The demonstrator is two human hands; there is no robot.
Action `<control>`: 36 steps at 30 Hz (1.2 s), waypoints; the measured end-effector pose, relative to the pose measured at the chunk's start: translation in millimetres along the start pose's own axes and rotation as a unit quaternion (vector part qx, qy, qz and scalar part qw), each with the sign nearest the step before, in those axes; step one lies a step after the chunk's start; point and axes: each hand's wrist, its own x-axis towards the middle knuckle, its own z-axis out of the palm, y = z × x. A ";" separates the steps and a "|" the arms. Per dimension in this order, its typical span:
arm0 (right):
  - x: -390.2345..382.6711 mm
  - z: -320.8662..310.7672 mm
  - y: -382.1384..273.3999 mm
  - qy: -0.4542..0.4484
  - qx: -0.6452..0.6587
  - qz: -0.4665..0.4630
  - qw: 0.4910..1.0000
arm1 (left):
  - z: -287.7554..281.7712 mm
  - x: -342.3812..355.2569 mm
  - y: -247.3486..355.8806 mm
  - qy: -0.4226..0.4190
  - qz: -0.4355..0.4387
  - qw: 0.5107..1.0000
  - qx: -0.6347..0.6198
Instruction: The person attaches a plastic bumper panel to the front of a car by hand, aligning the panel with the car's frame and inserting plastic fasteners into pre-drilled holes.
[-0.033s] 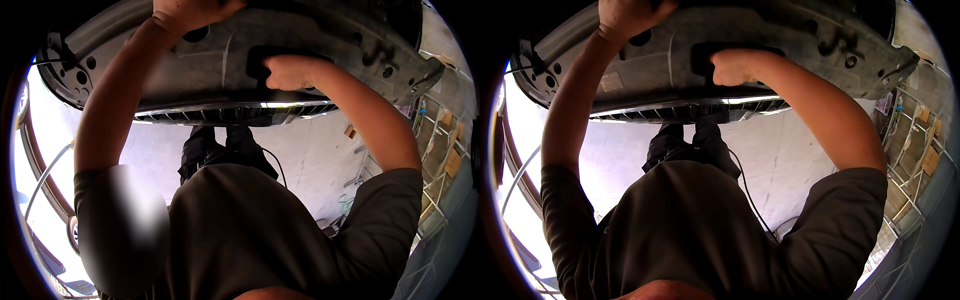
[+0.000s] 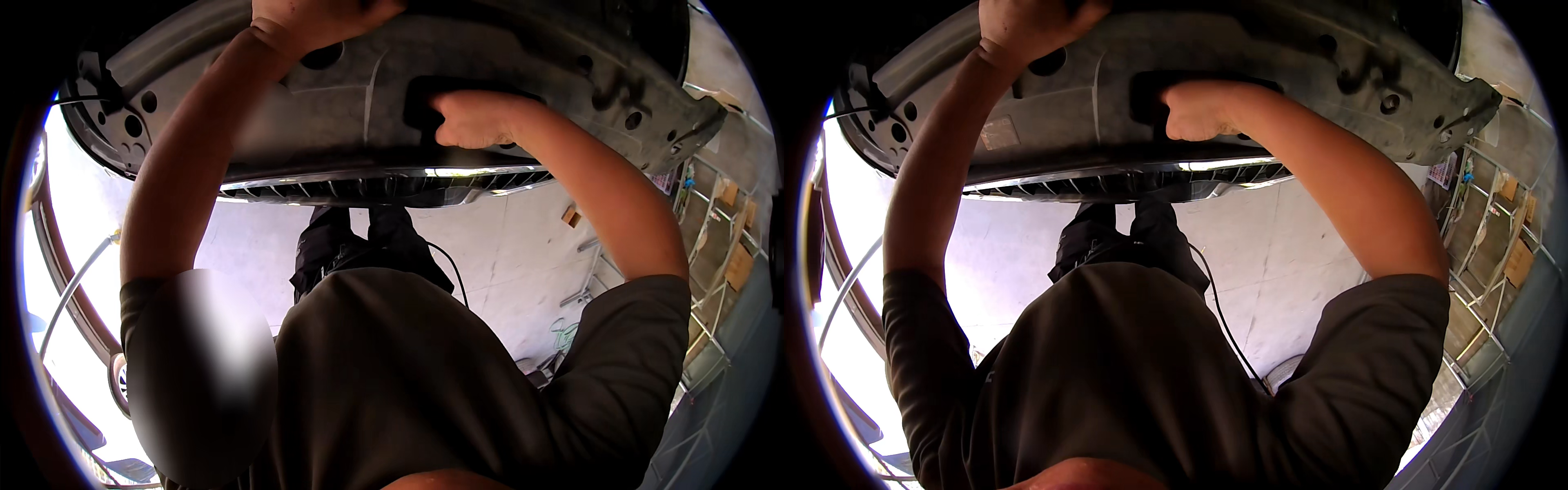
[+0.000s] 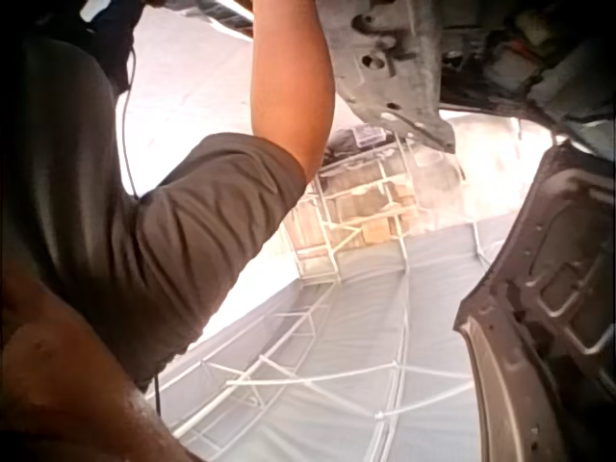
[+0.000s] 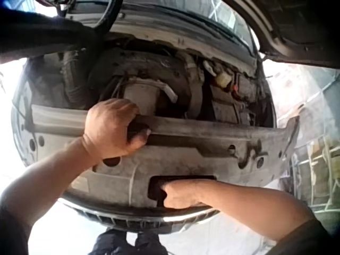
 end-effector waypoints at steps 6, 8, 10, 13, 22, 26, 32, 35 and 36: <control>1.6 -5.3 3.1 0.018 -0.114 -0.090 0.989 | -2.3 4.2 3.7 -0.029 -0.009 0.999 0.020; 3.8 -10.7 -15.5 -0.042 -0.197 -0.053 0.978 | -5.1 3.1 3.9 -0.048 -0.028 0.998 0.027; 7.5 -9.1 -13.9 -0.049 -0.205 -0.059 0.976 | -7.5 3.7 4.3 -0.057 -0.032 0.997 0.027; 3.6 -7.6 -15.1 -0.061 -0.208 -0.050 0.975 | -6.7 4.1 4.1 -0.071 -0.035 0.996 0.030; -7.3 0.7 -1.6 -0.010 -0.050 -0.036 0.998 | 9.9 0.7 -5.3 -0.100 -0.060 0.992 0.049; -9.5 -1.8 5.8 0.007 -0.023 -0.058 0.998 | 9.1 1.6 -2.5 -0.048 -0.032 0.998 0.020; -34.7 -9.2 35.9 0.059 -0.081 -0.121 0.988 | 1.6 4.0 9.8 0.016 -0.016 0.999 0.036; -59.3 -1.6 26.8 0.074 -0.179 -0.090 0.977 | -2.5 4.4 12.1 0.028 -0.009 0.998 0.052; -67.2 -0.9 21.2 0.059 -0.246 -0.043 0.966 | -2.8 3.5 15.3 0.018 -0.025 0.998 0.061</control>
